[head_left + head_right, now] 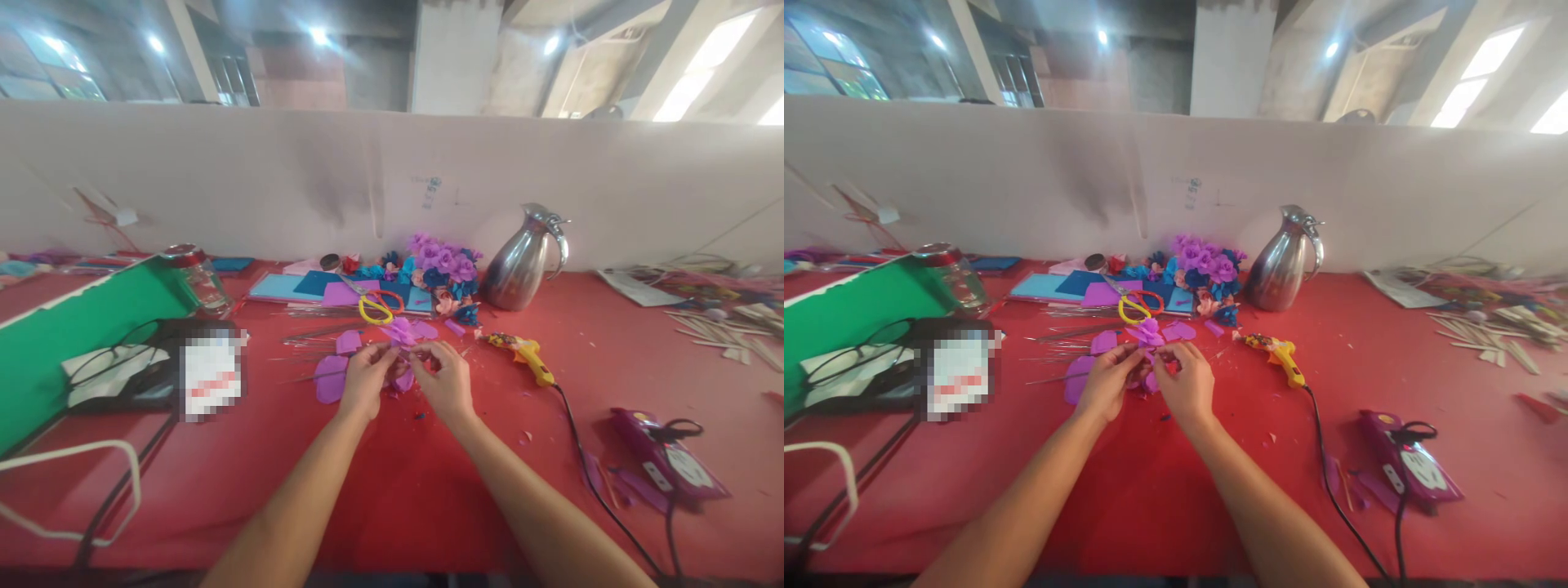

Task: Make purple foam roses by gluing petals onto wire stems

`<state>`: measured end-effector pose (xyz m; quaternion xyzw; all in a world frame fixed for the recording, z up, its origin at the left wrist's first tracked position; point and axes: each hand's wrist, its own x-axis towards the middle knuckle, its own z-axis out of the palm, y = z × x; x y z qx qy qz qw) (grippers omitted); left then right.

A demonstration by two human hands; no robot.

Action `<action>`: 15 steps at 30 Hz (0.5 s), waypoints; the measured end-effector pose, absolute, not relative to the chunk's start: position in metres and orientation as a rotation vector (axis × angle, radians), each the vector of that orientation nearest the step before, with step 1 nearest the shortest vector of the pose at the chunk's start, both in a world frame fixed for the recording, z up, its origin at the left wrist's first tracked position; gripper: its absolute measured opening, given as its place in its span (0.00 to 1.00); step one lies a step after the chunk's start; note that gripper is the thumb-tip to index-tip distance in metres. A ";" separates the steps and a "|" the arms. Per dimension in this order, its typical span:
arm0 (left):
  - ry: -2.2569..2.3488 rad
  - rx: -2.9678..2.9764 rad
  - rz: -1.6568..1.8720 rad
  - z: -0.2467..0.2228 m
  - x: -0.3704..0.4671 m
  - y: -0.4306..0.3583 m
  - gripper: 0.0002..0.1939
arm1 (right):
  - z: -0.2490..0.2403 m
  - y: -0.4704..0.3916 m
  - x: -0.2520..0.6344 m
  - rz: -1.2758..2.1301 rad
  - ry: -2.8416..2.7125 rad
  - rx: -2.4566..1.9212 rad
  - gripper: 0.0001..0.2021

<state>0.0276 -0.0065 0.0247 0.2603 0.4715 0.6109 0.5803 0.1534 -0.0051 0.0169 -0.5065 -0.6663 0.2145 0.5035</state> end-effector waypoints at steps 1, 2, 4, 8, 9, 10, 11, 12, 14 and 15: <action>1.098 0.622 1.430 0.024 0.028 -0.007 0.14 | 0.017 -0.006 0.154 0.405 -1.648 -1.216 0.06; 1.095 0.633 1.432 0.024 0.028 -0.008 0.15 | 0.018 -0.007 0.153 0.298 -1.679 -1.204 0.05; 1.092 0.650 1.432 0.023 0.030 -0.009 0.18 | 0.018 -0.008 0.153 0.109 -1.728 -1.194 0.05; 1.098 0.748 1.377 0.020 0.033 -0.012 0.19 | 0.017 -0.006 0.151 -0.145 -1.759 -1.270 0.04; 1.107 0.777 1.360 0.020 0.033 -0.013 0.19 | 0.018 -0.006 0.151 -0.188 -1.760 -1.282 0.05; 1.115 0.800 1.346 0.020 0.034 -0.013 0.19 | 0.018 -0.005 0.152 -0.220 -1.758 -1.286 0.06; 1.122 0.813 1.335 0.021 0.034 -0.014 0.19 | 0.019 -0.004 0.153 -0.240 -1.755 -1.287 0.06; 1.129 0.814 1.329 0.021 0.034 -0.014 0.19 | 0.019 -0.004 0.155 -0.247 -1.746 -1.285 0.06; 1.138 0.794 1.325 0.023 0.034 -0.015 0.20 | 0.021 -0.003 0.159 -0.233 -1.724 -1.272 0.05; 1.144 0.779 1.326 0.024 0.033 -0.015 0.21 | 0.021 -0.003 0.161 -0.218 -1.718 -1.263 0.05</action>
